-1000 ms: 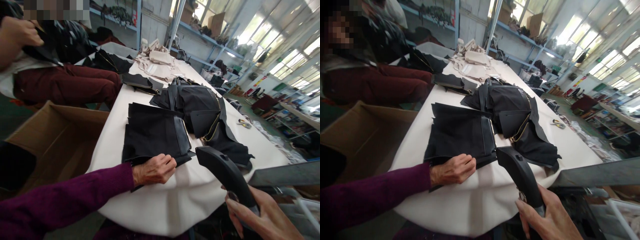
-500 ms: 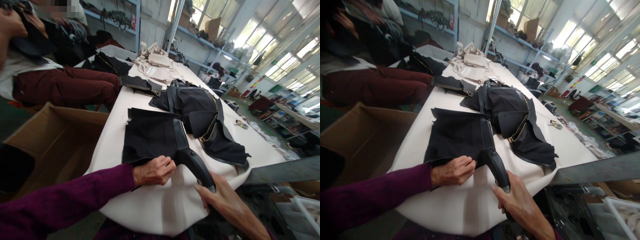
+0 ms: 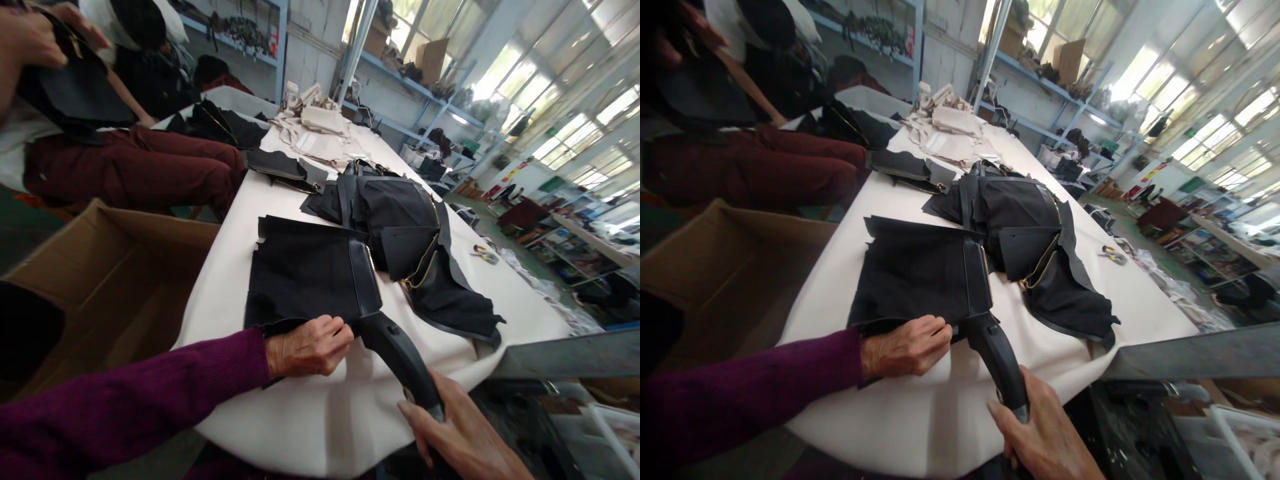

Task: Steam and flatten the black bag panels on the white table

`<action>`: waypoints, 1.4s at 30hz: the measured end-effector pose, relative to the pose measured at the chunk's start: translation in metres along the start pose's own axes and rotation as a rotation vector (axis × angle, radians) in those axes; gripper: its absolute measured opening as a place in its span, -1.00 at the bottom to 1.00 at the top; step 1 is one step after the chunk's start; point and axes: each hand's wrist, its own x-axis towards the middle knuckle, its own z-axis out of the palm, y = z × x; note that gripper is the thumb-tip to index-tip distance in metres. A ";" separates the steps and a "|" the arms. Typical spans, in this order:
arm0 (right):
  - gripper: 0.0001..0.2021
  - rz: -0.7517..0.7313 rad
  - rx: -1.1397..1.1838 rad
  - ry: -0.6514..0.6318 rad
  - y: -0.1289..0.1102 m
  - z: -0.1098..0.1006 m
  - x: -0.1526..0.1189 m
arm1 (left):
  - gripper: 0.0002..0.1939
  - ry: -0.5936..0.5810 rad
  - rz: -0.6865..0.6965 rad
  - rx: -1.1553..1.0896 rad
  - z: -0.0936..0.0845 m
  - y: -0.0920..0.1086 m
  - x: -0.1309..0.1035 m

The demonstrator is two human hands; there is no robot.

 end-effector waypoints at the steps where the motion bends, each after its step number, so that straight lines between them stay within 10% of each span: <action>1: -0.85 -0.014 -0.002 0.009 0.001 0.002 0.003 | -0.82 0.000 -0.005 -0.002 0.001 0.000 0.000; 19: -0.69 -0.077 -0.043 0.186 -0.003 -0.034 -0.005 | -0.78 -0.061 -0.007 -0.016 0.004 0.002 0.003; 30: -0.84 -0.010 -0.007 0.079 0.001 0.009 0.005 | -0.82 -0.066 -0.083 -0.092 0.010 0.004 0.004; 37: -0.80 -0.041 0.002 0.225 0.002 -0.020 0.017 | -0.80 -0.141 -0.013 -0.073 0.007 0.005 0.004; 42: -0.70 -0.079 0.054 0.200 0.007 -0.042 0.013 | -0.84 -0.303 -0.090 -0.173 -0.025 0.000 0.013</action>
